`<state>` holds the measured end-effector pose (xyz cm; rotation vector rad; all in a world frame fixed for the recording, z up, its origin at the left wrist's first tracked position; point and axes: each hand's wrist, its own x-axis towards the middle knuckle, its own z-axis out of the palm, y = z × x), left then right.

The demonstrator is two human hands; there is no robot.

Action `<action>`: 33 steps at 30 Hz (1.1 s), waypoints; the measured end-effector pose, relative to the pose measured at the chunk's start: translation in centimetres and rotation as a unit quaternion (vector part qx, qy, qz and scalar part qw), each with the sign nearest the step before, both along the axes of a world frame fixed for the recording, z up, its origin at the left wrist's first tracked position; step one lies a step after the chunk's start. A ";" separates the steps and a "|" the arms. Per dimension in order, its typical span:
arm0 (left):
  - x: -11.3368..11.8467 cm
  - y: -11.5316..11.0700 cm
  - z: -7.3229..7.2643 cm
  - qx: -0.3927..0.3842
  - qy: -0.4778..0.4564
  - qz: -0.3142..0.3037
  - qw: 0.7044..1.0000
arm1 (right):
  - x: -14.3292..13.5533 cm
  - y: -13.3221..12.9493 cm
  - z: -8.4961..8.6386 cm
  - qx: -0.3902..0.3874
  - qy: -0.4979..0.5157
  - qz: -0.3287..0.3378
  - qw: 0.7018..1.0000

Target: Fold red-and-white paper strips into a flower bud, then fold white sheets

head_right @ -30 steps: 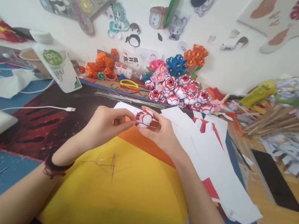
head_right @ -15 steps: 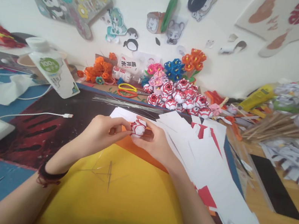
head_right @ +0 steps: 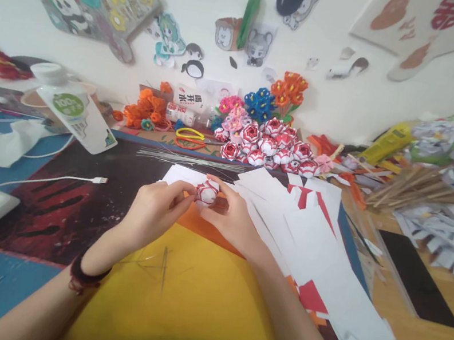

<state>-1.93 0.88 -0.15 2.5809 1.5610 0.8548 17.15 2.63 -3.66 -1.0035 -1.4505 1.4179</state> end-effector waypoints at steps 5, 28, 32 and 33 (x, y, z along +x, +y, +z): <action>0.7 -0.3 -0.8 0.090 0.024 0.002 0.996 | -0.1 -0.1 0.1 -0.001 0.014 -0.017 1.000; -0.1 0.5 0.5 -0.112 -0.234 -0.047 0.965 | 0.2 -0.2 0.7 -0.037 0.075 -0.007 0.996; -0.1 0.5 0.6 -0.120 -0.256 -0.051 0.958 | 0.1 -0.3 0.7 -0.037 0.082 -0.008 0.996; -0.1 0.5 0.6 -0.118 -0.257 -0.052 0.958 | 0.1 -0.3 0.8 -0.038 0.083 -0.007 0.996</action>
